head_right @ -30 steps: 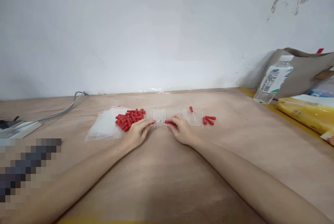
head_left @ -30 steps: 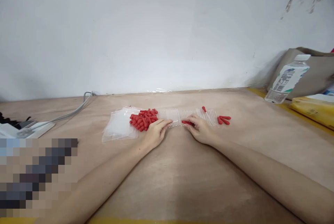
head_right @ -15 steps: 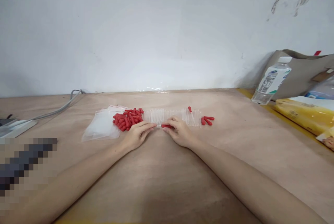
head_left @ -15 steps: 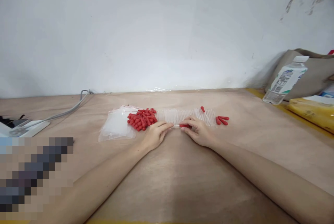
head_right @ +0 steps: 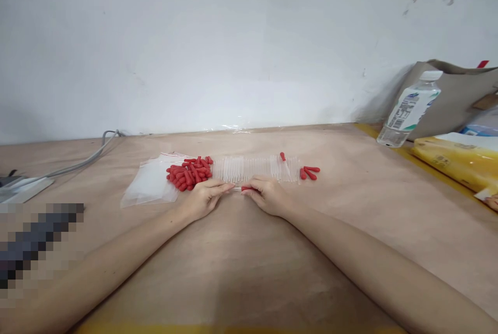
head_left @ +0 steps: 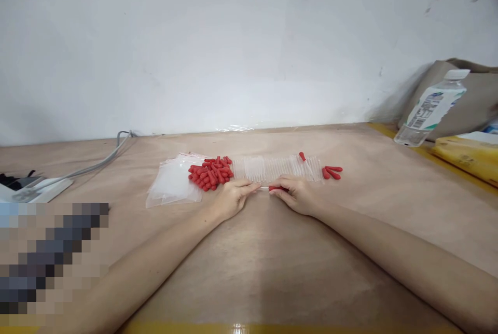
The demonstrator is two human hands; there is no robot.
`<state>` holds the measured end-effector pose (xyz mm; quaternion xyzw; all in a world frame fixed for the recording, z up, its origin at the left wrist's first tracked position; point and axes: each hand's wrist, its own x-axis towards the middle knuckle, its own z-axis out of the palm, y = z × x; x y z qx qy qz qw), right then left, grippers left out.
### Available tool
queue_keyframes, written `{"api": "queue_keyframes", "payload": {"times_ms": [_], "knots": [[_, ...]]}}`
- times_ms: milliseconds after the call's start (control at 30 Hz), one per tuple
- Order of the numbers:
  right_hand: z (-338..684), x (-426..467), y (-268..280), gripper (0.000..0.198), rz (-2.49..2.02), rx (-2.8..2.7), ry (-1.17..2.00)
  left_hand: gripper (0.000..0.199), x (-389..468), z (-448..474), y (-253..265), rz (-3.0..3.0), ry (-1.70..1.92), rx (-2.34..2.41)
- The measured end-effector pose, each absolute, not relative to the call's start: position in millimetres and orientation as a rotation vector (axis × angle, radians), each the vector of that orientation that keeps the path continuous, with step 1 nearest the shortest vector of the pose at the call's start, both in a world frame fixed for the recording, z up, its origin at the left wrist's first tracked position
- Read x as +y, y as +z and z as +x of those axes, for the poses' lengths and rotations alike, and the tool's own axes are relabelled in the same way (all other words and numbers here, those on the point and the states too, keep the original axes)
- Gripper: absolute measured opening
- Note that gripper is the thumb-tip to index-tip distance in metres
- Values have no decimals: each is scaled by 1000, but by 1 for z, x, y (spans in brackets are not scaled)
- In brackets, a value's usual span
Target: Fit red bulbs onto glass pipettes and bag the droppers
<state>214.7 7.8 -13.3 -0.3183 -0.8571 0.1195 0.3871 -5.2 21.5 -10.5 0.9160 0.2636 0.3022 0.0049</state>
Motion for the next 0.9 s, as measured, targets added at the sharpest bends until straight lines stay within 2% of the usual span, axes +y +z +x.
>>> {"api": "queue_keyframes", "payload": {"times_ms": [267, 633, 900], "knots": [[213, 10, -19, 17, -817, -2244, 141, 36, 23, -3, -15, 2989, 993, 806], [223, 12, -16, 17, -894, -2162, 227, 25, 25, -7, -14, 2906, 983, 1066], [215, 17, -17, 16, -874, -2125, 232, 21, 15, -3, -6, 2861, 1038, 1054]]}}
